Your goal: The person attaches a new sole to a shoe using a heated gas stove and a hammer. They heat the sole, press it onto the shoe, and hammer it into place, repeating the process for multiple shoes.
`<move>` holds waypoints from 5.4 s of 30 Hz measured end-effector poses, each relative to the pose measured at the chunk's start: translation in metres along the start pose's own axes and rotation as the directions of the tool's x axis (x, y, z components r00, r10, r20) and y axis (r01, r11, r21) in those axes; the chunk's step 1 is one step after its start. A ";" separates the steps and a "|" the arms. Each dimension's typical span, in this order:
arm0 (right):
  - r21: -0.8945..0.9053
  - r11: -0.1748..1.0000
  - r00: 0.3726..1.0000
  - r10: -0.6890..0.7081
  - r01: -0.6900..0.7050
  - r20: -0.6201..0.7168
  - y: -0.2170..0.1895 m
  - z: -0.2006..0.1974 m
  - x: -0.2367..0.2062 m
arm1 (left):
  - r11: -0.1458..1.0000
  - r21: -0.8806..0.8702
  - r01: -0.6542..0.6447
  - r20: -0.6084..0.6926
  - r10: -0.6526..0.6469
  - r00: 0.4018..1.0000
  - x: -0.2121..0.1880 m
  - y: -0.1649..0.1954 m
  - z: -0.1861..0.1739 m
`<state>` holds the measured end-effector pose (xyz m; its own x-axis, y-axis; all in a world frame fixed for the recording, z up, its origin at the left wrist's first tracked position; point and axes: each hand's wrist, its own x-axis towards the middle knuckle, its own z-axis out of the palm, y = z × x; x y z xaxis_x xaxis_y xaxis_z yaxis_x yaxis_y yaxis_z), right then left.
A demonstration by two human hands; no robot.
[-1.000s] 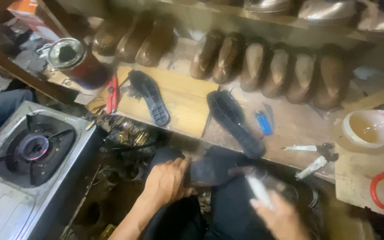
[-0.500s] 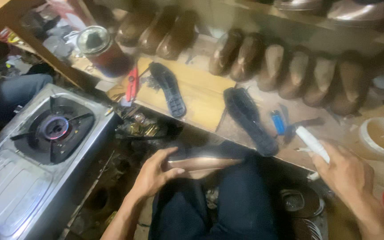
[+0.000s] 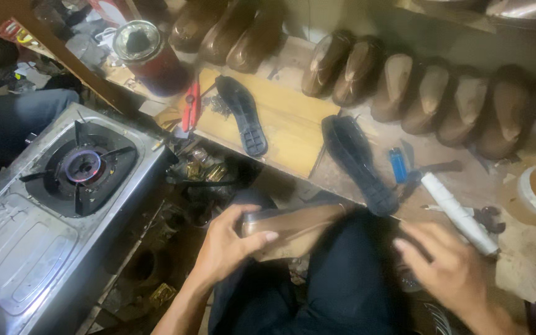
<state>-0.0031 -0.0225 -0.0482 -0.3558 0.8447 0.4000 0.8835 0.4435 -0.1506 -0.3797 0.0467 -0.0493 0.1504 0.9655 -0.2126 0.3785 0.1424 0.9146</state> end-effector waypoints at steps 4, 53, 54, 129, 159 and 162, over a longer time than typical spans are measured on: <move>0.151 0.988 1.000 0.015 -0.018 0.021 -0.032 0.014 0.000 | 0.963 0.127 -0.238 -0.019 0.242 0.970 -0.009 0.015 -0.001; 0.739 0.239 0.762 0.375 -0.630 0.528 -0.113 0.091 -0.067 | 0.861 -0.467 -0.200 0.331 0.380 0.864 -0.074 -0.041 0.089; 0.703 0.316 0.763 0.384 -0.637 0.519 -0.107 0.082 -0.053 | 0.877 -0.388 -0.282 0.313 0.414 0.855 -0.068 -0.037 0.084; 0.128 0.961 0.970 0.240 -0.244 0.042 0.020 0.019 0.057 | 0.444 -0.896 -0.003 -0.074 -0.142 0.987 0.055 -0.039 -0.011; 0.733 0.482 0.863 0.409 -0.481 0.297 -0.067 0.039 0.107 | 0.854 -0.513 -0.082 0.251 0.241 0.938 0.019 0.003 -0.001; 0.694 0.617 0.923 0.329 -0.370 0.199 -0.085 0.061 0.086 | 0.820 -0.559 -0.122 0.170 0.257 0.952 0.021 -0.006 0.004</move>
<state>-0.1269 0.0307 -0.0559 -0.0979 0.9853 0.1400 0.4654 0.1697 -0.8687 -0.3754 0.0653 -0.0603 0.3952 0.9182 -0.0259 -0.2180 0.1211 0.9684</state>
